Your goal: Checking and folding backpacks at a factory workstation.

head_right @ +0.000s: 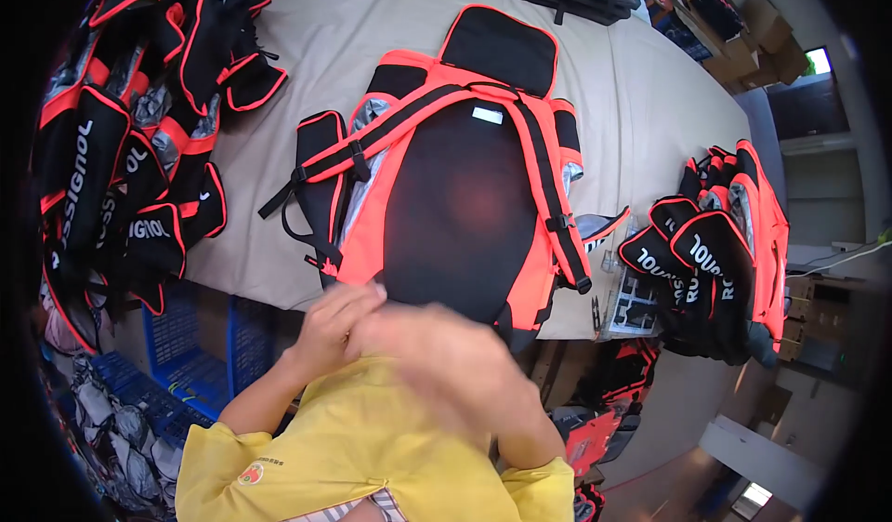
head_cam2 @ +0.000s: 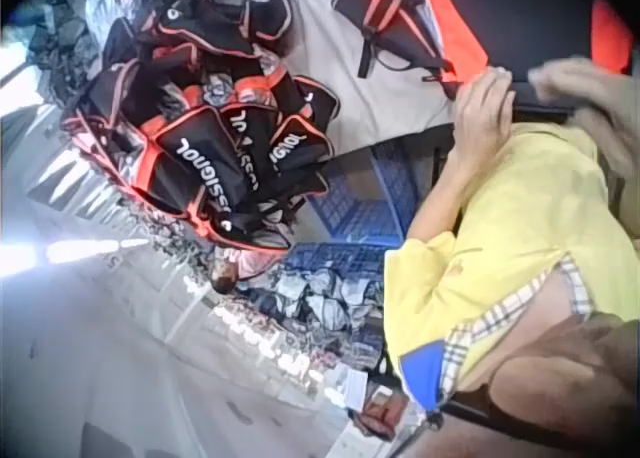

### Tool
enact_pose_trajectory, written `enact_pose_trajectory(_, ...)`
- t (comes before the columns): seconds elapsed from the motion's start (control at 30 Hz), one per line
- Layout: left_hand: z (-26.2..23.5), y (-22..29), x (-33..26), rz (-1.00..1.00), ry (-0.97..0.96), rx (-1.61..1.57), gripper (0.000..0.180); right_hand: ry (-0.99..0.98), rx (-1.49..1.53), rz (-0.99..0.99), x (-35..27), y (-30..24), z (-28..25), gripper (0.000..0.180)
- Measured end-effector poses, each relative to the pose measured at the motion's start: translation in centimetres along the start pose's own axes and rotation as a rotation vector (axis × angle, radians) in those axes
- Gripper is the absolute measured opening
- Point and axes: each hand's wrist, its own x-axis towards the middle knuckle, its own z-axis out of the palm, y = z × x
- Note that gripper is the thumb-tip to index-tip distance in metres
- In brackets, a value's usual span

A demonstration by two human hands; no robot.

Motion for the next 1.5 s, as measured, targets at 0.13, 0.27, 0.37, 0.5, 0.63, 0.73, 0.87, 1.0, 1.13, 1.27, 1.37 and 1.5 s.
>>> enact_pose_trajectory(0.13,0.6,-3.1,0.3,-0.01,-0.301,0.393,0.061,0.061,-1.063,0.615,-3.5,14.4,3.1,0.069)
enact_pose_trajectory(0.27,4.2,-6.7,-4.4,0.063,-0.367,0.458,0.062,0.017,-1.237,0.712,-10.3,23.4,6.9,0.076)
enact_pose_trajectory(0.37,4.1,-6.7,-5.4,0.059,-0.141,0.236,0.044,-0.031,-1.212,0.718,-10.2,23.4,6.6,0.071)
enact_pose_trajectory(0.5,2.1,-7.8,-5.3,0.058,0.148,0.03,0.02,-0.049,-1.21,0.716,-9.8,23.8,6.7,0.068)
enact_pose_trajectory(0.63,-0.2,-10.4,-5.1,-0.592,0.431,-0.034,0.015,-0.07,-1.224,0.719,-9.7,23.6,6.6,0.068)
enact_pose_trajectory(0.73,-1.2,-13.5,-2.7,-0.798,0.632,-0.199,0.017,-0.079,-1.249,0.715,-9.7,23.7,6.6,0.068)
enact_pose_trajectory(0.87,-3.4,-16.6,3.3,-0.425,0.609,0.39,0.036,-0.113,-1.269,0.706,-10.0,23.7,6.7,0.067)
enact_pose_trajectory(1.0,-4.7,-17.1,6.2,-0.328,0.49,0.268,0.041,-0.012,-1.199,0.625,-8.8,22.4,6.9,0.053)
enact_pose_trajectory(1.13,-3.5,-16.3,5.1,-0.181,0.258,0.254,0.037,0.038,-0.626,0.541,-2.6,16.0,9.3,0.024)
enact_pose_trajectory(1.27,-0.8,-17.7,2.9,-0.325,0.258,0.179,0.034,-0.044,-0.493,0.425,1.8,14.3,14.6,0.015)
enact_pose_trajectory(1.37,-1.0,-17.1,3.0,-0.387,0.295,0.202,0.035,-0.065,-0.567,0.405,2.3,15.0,15.4,0.015)
enact_pose_trajectory(1.5,-1.2,-17.5,3.4,-0.359,0.317,0.16,0.03,-0.174,-0.591,0.462,1.9,16.2,15.5,0.011)
